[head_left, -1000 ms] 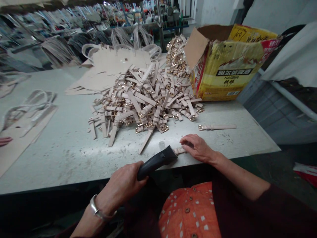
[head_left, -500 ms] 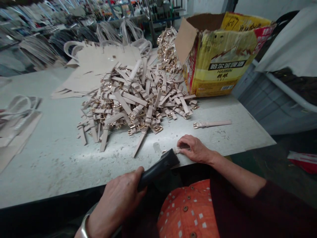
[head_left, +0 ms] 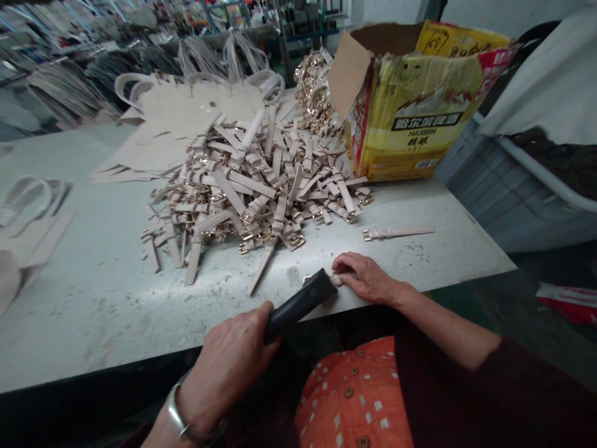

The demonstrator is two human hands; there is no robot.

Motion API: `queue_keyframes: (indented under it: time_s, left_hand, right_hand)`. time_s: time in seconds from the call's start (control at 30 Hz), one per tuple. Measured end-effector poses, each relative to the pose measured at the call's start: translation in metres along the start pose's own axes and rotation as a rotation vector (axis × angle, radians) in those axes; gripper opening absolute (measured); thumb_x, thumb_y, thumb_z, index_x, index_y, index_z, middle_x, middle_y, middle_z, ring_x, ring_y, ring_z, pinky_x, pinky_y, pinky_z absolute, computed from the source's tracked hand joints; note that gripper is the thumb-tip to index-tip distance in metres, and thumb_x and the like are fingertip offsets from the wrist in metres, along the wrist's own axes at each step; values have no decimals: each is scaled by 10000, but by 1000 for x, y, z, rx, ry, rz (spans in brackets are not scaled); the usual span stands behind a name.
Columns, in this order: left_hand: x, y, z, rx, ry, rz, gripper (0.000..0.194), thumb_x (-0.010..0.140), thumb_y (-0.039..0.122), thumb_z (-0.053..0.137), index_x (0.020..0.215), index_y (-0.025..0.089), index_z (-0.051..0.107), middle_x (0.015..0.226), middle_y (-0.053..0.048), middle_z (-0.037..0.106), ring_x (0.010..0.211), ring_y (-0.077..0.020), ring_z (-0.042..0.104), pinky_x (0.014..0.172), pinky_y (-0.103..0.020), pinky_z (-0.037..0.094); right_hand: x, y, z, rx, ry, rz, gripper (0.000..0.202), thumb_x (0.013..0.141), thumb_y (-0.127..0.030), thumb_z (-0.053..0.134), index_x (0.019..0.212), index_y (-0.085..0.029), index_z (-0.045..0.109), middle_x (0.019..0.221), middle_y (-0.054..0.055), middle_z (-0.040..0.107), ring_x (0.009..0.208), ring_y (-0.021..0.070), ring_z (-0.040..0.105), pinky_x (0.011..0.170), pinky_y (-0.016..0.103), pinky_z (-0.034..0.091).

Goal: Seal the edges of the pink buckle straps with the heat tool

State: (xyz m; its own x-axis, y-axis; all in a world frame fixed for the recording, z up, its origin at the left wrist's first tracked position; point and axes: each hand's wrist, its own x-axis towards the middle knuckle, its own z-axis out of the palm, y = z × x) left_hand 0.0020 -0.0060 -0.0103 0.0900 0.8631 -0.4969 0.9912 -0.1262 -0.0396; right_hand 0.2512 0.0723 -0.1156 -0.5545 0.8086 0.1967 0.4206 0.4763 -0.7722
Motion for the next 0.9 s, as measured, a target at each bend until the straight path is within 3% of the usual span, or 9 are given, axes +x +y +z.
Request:
queue_keyframes:
  time_s: [0.13,0.33,0.67,0.9]
  left_hand:
    - [-1,0,0,17,-19,-15,191,802,342,438,938,244,532,796,-37,692,736,-206,659,580,-268,353]
    - [12,9,0,-7,47,28,186,806,346,440,922,237,536,826,-48,689,782,-212,654,616,-269,377]
    - [-2,-38,9,-175,28,-99,262,812,449,437,906,242,566,744,-13,675,715,-175,643,594,-234,367]
    - [4,-32,9,-214,16,-19,256,805,406,453,923,222,586,792,-26,678,759,-183,644,629,-245,386]
  right_hand:
    - [1,0,0,-24,-1,-5,265,721,-16,540,922,-187,529,893,33,590,849,178,536,789,303,421]
    - [1,1,0,9,18,12,254,729,-21,524,920,-189,516,893,31,586,844,174,536,786,297,426]
    - [2,1,5,-103,81,-128,198,791,-151,592,989,-157,605,929,82,604,888,200,542,815,335,443]
    - [3,2,6,-141,37,-136,110,811,-174,605,916,-164,636,881,66,577,858,189,529,785,321,436]
